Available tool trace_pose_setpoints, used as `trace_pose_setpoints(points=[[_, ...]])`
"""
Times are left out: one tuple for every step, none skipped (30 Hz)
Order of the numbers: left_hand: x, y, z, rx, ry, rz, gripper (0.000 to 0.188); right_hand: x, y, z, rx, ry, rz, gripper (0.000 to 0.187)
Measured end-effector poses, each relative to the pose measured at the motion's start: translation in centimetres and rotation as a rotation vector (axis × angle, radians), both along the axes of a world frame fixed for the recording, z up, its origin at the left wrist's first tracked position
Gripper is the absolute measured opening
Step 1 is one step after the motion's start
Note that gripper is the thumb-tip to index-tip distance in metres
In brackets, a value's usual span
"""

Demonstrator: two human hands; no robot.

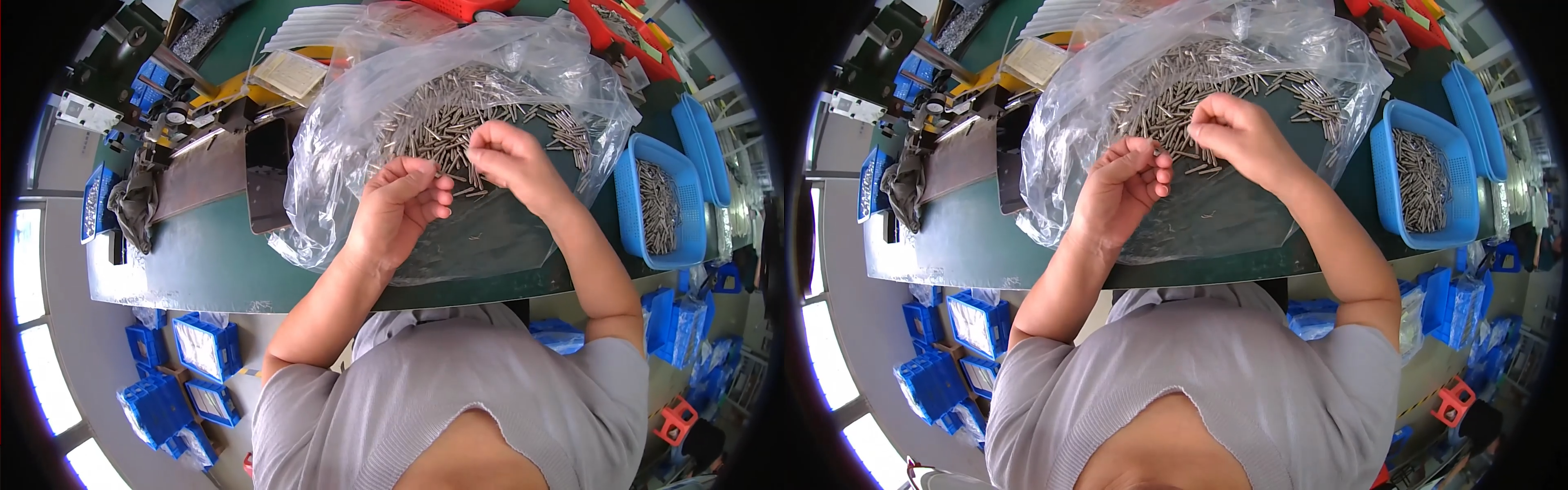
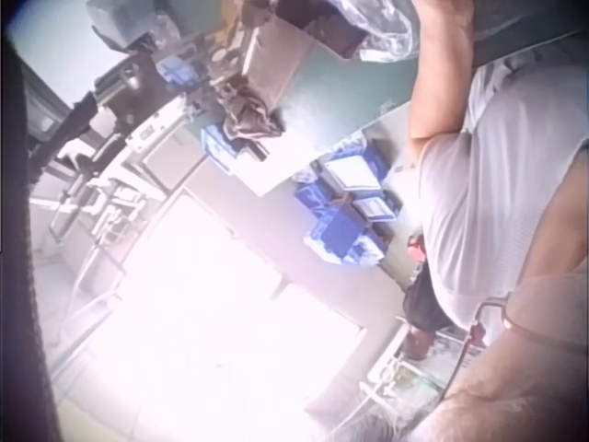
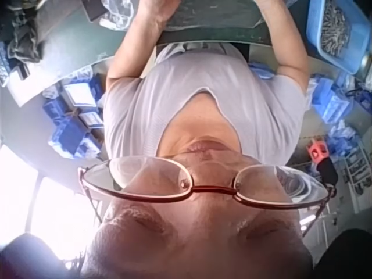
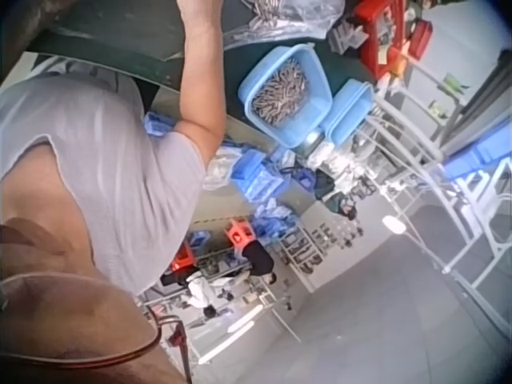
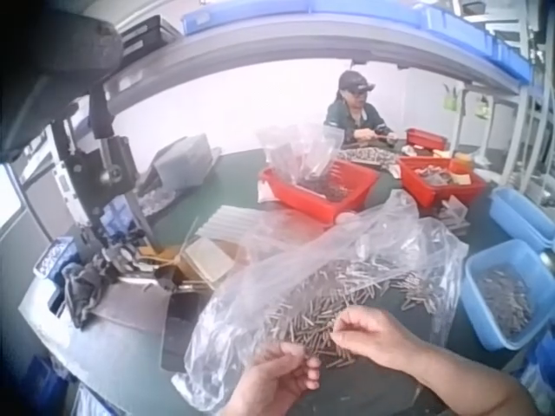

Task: Sorting and inspecting small cylindrical metal pins from a plastic bag into a tray at a factory workbench.

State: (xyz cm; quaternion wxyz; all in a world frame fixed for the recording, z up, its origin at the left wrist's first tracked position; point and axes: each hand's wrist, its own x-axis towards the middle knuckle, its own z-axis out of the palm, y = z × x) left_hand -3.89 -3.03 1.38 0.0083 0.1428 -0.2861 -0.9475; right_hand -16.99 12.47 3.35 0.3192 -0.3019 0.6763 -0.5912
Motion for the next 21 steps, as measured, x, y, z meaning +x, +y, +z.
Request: trace_pose_setpoints(points=[[-0.1,0.1,-0.2,0.033,-0.001,-0.045,0.009,-0.1,0.2,0.6,0.000,0.001,-0.001,0.009],[-0.2,0.2,-0.2,0.033,0.000,-0.046,0.009,0.1,0.5,1.2,-0.074,-0.209,0.011,0.009],[-0.1,0.4,-0.2,0.029,-0.005,-0.082,0.010,0.2,0.7,1.5,-0.150,-0.418,0.023,0.009],[-0.1,0.5,-0.2,0.024,-0.011,-0.120,0.011,0.6,0.6,1.6,-0.137,-0.377,0.025,0.009],[-0.1,0.6,-0.1,0.022,-0.012,-0.125,0.011,0.8,0.6,1.5,-0.140,-0.377,0.021,0.009],[-0.1,0.7,-0.1,0.020,-0.010,-0.134,0.011,0.9,0.6,1.3,-0.139,-0.338,0.042,0.009],[-0.1,0.8,0.0,0.019,-0.010,-0.141,0.011,1.0,0.6,1.1,-0.137,-0.300,0.065,0.008],[-0.1,0.8,0.0,0.018,-0.011,-0.143,0.011,1.1,0.5,1.2,-0.121,-0.284,0.074,0.008],[-0.1,0.8,0.1,0.010,-0.015,-0.139,0.011,1.2,0.5,1.2,-0.123,-0.286,0.072,0.008],[-0.1,0.8,0.1,0.001,-0.019,-0.133,0.010,1.2,0.6,1.2,-0.126,-0.268,0.083,0.008],[-0.1,0.8,0.1,0.001,-0.020,-0.134,0.010,1.2,0.6,1.2,-0.129,-0.249,0.094,0.007],[-0.1,0.8,0.1,0.003,-0.015,-0.136,0.010,1.3,0.5,1.1,-0.130,-0.250,0.093,0.007],[-0.1,0.8,0.0,0.005,-0.011,-0.136,0.010,1.5,0.4,0.8,-0.135,-0.165,0.128,0.007],[-0.1,0.7,-0.1,0.004,-0.012,-0.136,0.010,1.7,0.2,0.8,-0.141,-0.079,0.162,0.006],[-0.1,0.6,-0.3,0.002,0.002,-0.143,0.010,1.8,0.3,1.2,-0.118,-0.120,0.169,0.006],[-0.1,0.5,-0.4,0.000,0.016,-0.153,0.010,1.8,0.2,1.1,-0.118,-0.120,0.167,0.006],[-0.1,0.6,-0.4,-0.001,0.016,-0.155,0.010,1.8,0.2,0.8,-0.112,-0.156,0.139,0.007],[-0.2,0.8,-0.2,0.014,0.009,-0.143,0.010,1.7,0.2,0.7,-0.106,-0.192,0.112,0.007],[-0.2,0.8,-0.2,0.028,0.002,-0.132,0.010,1.5,0.3,0.7,-0.106,-0.192,0.110,0.007],[-0.2,0.7,-0.2,0.027,0.002,-0.134,0.010,1.0,0.5,0.7,-0.123,-0.296,0.062,0.008],[-0.2,0.5,-0.3,0.010,0.002,-0.097,0.010,0.5,0.7,0.7,-0.140,-0.401,0.014,0.010]])
